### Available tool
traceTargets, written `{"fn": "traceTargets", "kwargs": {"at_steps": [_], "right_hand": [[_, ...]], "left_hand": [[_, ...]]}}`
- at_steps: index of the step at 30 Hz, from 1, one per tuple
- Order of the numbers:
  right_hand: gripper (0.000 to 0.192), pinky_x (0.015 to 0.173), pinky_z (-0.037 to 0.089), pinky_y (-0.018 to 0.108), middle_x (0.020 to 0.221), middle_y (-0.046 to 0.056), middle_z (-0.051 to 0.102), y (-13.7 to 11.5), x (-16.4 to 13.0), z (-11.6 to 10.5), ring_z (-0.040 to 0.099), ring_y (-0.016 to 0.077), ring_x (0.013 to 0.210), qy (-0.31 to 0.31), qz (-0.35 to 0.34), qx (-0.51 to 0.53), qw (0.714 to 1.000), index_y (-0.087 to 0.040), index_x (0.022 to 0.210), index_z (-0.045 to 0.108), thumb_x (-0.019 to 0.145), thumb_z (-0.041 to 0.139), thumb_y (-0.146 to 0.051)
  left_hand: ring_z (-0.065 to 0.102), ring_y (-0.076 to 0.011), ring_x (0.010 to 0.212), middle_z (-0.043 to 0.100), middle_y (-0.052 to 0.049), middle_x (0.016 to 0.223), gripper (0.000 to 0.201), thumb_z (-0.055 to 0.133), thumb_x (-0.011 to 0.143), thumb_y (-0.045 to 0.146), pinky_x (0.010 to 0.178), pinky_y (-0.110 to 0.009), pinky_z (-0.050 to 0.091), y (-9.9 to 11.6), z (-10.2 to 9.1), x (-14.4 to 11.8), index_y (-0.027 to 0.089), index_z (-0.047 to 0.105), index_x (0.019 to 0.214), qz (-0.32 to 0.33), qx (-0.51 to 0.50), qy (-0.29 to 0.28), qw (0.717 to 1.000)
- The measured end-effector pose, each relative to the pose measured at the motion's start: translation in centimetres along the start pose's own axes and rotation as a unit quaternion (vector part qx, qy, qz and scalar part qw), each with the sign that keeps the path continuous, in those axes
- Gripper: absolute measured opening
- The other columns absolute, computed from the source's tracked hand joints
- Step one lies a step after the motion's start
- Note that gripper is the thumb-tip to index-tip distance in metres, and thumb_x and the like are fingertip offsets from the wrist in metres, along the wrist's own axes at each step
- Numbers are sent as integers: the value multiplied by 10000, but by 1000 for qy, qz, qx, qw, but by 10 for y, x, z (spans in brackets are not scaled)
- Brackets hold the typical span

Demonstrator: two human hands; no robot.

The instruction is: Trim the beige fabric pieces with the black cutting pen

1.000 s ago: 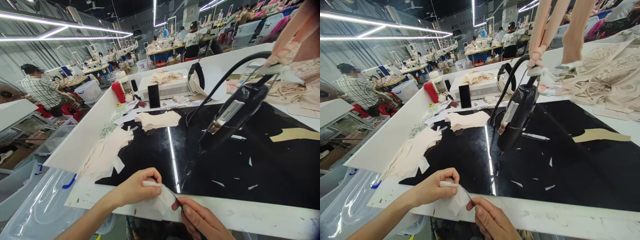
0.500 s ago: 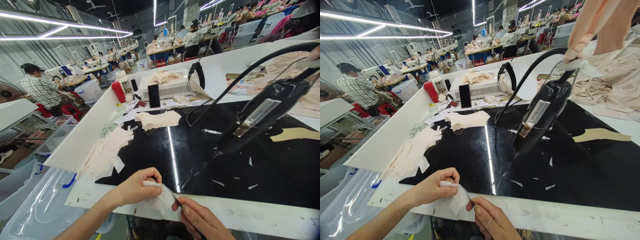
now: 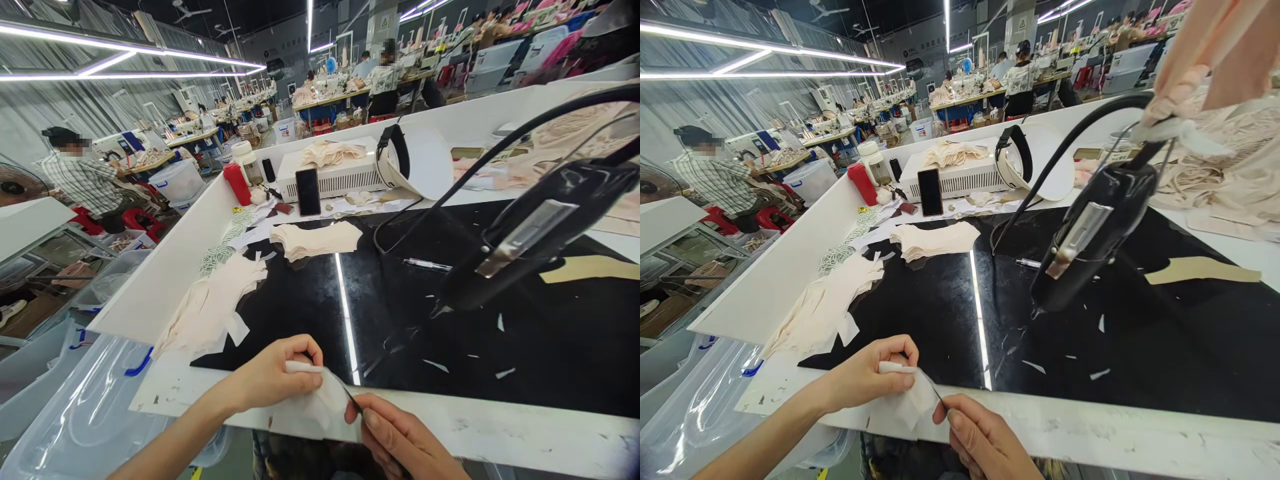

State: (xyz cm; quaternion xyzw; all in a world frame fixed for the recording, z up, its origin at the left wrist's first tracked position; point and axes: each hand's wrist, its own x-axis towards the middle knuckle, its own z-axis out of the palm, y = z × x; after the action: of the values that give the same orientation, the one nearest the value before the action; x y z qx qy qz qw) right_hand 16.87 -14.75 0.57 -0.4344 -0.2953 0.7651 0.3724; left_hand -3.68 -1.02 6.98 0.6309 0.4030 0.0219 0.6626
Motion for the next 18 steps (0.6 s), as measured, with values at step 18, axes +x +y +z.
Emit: {"fn": "traceTargets", "kwargs": {"at_steps": [18], "right_hand": [[654, 465, 122, 232, 643, -83, 333, 1, -7, 1, 223, 68, 545, 5, -6, 13, 1000, -196, 1014, 649, 806, 624, -816]], "left_hand": [[362, -90, 605, 476, 75, 660, 227, 719, 863, 328, 568, -219, 269, 1, 8, -3, 188, 547, 907, 5, 5, -3, 1000]]}}
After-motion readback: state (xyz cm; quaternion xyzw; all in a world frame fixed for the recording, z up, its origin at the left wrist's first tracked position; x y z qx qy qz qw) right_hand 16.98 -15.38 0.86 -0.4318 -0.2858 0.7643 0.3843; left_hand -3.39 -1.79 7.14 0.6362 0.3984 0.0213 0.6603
